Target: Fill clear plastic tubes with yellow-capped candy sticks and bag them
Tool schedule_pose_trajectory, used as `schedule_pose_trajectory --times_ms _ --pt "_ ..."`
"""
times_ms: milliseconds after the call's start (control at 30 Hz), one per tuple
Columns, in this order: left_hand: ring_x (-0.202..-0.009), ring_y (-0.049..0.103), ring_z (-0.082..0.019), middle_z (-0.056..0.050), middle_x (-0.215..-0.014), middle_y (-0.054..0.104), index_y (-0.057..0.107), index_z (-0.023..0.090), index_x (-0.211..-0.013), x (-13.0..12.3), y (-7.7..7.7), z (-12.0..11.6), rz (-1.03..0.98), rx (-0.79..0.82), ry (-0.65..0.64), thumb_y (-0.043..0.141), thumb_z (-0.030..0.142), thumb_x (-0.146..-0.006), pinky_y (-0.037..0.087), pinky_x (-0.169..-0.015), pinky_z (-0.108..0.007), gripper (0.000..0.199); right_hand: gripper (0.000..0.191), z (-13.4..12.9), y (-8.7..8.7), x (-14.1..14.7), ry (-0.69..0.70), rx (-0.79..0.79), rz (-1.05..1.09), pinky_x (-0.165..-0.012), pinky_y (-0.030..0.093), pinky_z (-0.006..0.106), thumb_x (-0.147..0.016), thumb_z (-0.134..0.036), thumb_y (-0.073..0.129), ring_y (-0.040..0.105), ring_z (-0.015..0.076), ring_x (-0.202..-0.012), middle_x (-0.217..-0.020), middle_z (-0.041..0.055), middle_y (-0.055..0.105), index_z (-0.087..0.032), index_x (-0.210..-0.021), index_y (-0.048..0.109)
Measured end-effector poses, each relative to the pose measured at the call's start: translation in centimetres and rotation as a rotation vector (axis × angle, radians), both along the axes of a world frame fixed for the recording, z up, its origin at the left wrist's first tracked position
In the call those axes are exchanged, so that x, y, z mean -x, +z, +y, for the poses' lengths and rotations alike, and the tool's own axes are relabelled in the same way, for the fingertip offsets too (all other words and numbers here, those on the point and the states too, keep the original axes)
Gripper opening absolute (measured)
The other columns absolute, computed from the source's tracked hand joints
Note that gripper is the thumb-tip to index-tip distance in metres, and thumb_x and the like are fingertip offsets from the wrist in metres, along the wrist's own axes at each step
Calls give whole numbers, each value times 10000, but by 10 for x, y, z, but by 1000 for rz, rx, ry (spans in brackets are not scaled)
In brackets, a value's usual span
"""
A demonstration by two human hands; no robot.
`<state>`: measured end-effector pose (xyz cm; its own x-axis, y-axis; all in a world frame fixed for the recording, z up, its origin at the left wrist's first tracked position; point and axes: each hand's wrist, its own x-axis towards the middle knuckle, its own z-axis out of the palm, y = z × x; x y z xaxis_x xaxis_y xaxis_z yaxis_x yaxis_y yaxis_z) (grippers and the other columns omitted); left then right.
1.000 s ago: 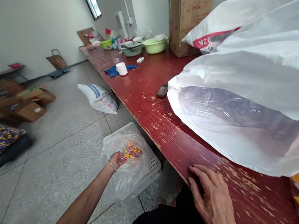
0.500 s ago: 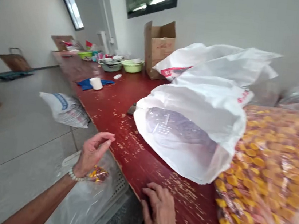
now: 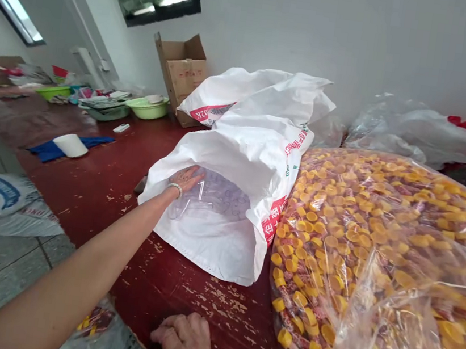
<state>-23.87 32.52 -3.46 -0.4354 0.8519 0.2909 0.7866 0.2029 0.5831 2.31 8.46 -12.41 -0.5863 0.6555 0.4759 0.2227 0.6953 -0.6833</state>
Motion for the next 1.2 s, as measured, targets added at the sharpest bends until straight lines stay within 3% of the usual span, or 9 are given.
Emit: schedule_pose_trajectory --times_ms 133,333,567,633,733,867,967,1067,1200 --pt "-1080 420 -280 -117 -1168 571 575 120 -1115 -15 -11 -9 44 100 38 570 439 -797 319 -946 -459 450 264 -4 -1 4 -19 39 3 -647 344 303 -671 -149 633 517 168 -718 -847 -32 651 -275 -893 567" --pt "-1081 408 -352 -90 -1126 599 597 278 -1131 -69 -20 -38 111 129 3 559 443 -798 249 -937 -570 373 271 0 33 -10 105 129 -81 -726 381 323 -727 -108 573 530 177 -812 -938 -2 649 -250 -958 590" --pt "-1141 392 -346 -86 -1179 585 559 272 -1203 -128 -22 -69 67 76 -136 569 394 -795 245 -989 -493 426 248 -4 44 -18 103 207 -96 -811 403 349 -787 -101 527 523 173 -876 -976 14 631 -238 -983 594" --pt "-1191 397 -318 -87 -1256 548 510 247 -1263 -128 -16 -74 33 68 -214 562 371 -801 248 -1031 -440 480 258 -5 42 -18 91 218 -58 -827 416 355 -790 -92 520 530 171 -883 -987 21 622 -234 -994 590" --pt "-1269 373 -251 -89 -1387 439 391 200 -1353 -108 -4 -89 64 -2 -294 465 307 -860 267 -1063 -383 510 266 -5 38 -21 62 249 73 -834 456 333 -829 -90 464 547 163 -921 -1007 43 600 -227 -1031 570" --pt "-1202 453 -238 -111 -1278 525 469 151 -1271 -69 -1 -127 82 -98 -147 414 167 -833 343 -1034 -387 442 312 12 40 -33 -153 141 200 -906 465 345 -888 -101 377 530 174 -1055 -1115 91 549 -223 -1139 516" --pt "-1139 490 -251 -124 -1190 554 506 144 -1215 -54 -16 -156 98 -52 -88 442 106 -770 371 -1014 -399 451 326 43 47 -38 -328 -7 83 -982 417 410 -901 -145 390 481 211 -1150 -1215 124 506 -205 -1207 482" --pt "-1071 513 -251 -123 -1114 560 535 155 -1175 -53 -31 -171 66 17 -83 474 109 -757 392 -994 -400 425 310 77 51 -36 -492 -56 -143 -980 401 458 -906 -252 428 455 273 -1178 -1278 170 470 -142 -1185 510" --pt "-974 535 -231 -116 -1024 563 633 170 -993 -56 -34 -177 28 65 -102 498 162 -781 432 -936 -366 251 314 102 46 -32 -559 -27 -458 -902 430 424 -910 -329 440 532 276 -1036 -1136 166 567 -118 -1100 574"
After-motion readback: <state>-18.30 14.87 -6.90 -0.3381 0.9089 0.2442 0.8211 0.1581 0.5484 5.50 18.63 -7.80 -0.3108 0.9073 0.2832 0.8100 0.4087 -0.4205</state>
